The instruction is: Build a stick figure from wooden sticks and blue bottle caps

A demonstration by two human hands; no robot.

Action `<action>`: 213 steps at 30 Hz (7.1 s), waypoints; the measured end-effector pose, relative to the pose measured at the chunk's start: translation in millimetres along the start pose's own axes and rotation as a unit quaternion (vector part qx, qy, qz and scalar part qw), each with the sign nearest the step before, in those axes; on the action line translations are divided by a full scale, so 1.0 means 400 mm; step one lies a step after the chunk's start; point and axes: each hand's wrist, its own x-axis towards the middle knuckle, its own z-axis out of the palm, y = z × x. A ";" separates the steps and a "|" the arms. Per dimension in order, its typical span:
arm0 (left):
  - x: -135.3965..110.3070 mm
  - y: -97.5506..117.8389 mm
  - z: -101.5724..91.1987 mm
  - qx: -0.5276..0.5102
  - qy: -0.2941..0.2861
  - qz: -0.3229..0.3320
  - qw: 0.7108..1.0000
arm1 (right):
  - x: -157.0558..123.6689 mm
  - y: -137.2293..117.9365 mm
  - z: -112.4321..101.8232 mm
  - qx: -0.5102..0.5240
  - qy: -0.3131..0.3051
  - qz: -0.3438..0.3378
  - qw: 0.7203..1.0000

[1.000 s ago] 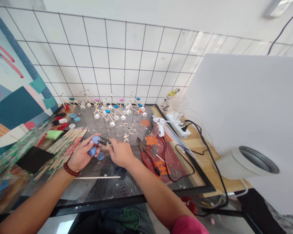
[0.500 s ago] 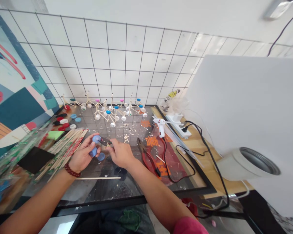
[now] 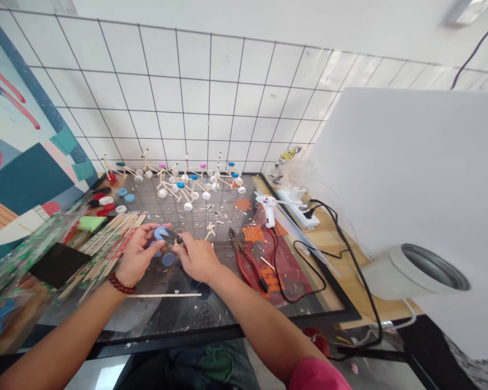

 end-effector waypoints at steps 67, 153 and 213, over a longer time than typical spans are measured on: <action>0.008 0.013 -0.001 -0.078 0.023 -0.049 0.996 | -0.004 -0.008 -0.007 0.010 -0.024 -0.011 1.000; 0.017 0.037 -0.013 -0.202 -0.035 -0.136 0.969 | 0.010 0.010 -0.021 -0.031 0.040 0.076 0.996; 0.045 0.035 -0.079 0.344 0.053 0.151 0.925 | 0.009 -0.004 -0.047 0.014 0.030 0.037 0.999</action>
